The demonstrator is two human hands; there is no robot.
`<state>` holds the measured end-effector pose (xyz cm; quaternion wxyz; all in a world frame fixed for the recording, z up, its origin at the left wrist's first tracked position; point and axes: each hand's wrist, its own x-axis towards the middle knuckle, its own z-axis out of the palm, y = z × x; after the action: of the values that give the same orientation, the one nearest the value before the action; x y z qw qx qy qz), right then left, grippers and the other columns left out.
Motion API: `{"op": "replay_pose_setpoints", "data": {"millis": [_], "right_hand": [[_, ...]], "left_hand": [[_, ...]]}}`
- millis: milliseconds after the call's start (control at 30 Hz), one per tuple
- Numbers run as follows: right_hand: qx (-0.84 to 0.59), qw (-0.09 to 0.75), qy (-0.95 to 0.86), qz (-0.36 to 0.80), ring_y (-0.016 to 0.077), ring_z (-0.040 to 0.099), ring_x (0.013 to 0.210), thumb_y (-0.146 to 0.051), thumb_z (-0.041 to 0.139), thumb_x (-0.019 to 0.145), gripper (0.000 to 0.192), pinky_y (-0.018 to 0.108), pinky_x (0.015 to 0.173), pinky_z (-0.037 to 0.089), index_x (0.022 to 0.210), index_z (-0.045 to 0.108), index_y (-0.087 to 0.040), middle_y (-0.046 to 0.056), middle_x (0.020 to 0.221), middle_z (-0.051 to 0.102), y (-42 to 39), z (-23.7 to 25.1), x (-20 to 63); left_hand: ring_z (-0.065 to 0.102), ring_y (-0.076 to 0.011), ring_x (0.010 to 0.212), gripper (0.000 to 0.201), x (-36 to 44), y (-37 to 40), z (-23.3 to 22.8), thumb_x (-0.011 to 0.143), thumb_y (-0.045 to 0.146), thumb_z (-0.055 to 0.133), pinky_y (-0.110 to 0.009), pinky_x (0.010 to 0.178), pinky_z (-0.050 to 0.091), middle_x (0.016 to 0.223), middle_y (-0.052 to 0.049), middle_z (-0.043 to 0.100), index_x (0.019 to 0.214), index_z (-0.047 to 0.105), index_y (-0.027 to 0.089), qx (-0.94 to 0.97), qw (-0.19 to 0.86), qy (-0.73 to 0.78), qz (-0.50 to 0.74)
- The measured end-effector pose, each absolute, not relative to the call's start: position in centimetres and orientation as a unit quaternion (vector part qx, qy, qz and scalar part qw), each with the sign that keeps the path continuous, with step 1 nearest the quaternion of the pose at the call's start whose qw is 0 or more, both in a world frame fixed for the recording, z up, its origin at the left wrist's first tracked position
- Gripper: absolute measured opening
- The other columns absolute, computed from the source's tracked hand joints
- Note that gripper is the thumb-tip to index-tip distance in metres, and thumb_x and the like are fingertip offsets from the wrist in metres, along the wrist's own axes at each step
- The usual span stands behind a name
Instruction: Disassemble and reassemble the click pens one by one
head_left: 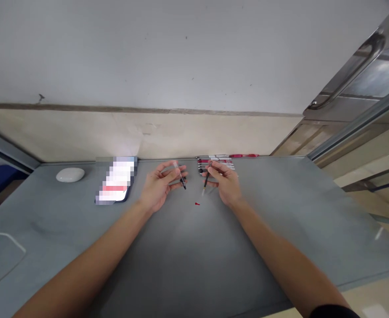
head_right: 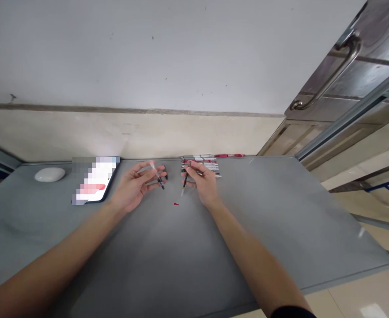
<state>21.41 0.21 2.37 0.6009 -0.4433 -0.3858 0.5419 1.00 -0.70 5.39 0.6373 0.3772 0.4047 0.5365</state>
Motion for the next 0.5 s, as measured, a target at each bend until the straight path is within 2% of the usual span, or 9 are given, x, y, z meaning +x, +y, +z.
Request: {"op": "replay_pose_setpoints", "data": {"millis": [200,500], "right_hand": [[-0.445,0.595,-0.405,0.532,0.021,0.073,0.087,-0.046,0.079,0.07,0.04,0.036,0.071,0.063,0.104,0.073,-0.026,0.003,0.101,0.074,0.8,2.2,20.2],[-0.446,0.605,-0.398,0.526,0.0206,0.074,0.085,-0.046,0.08,0.07,0.039,0.034,0.069,0.063,0.104,0.074,-0.027,0.003,0.1,0.075,1.0,1.4,20.4]], "left_hand": [[0.072,-0.0243,0.095,0.041,1.5,0.6,5.4,0.072,0.031,0.084,-0.041,0.082,0.059,0.106,-0.012,0.076,0.106,0.066,0.017,0.441,0.591,0.427,0.523],[0.072,-0.0256,0.094,0.041,1.7,0.5,5.1,0.071,0.031,0.085,-0.042,0.083,0.058,0.103,-0.012,0.077,0.105,0.067,0.017,0.444,0.594,0.43,0.515]]}}
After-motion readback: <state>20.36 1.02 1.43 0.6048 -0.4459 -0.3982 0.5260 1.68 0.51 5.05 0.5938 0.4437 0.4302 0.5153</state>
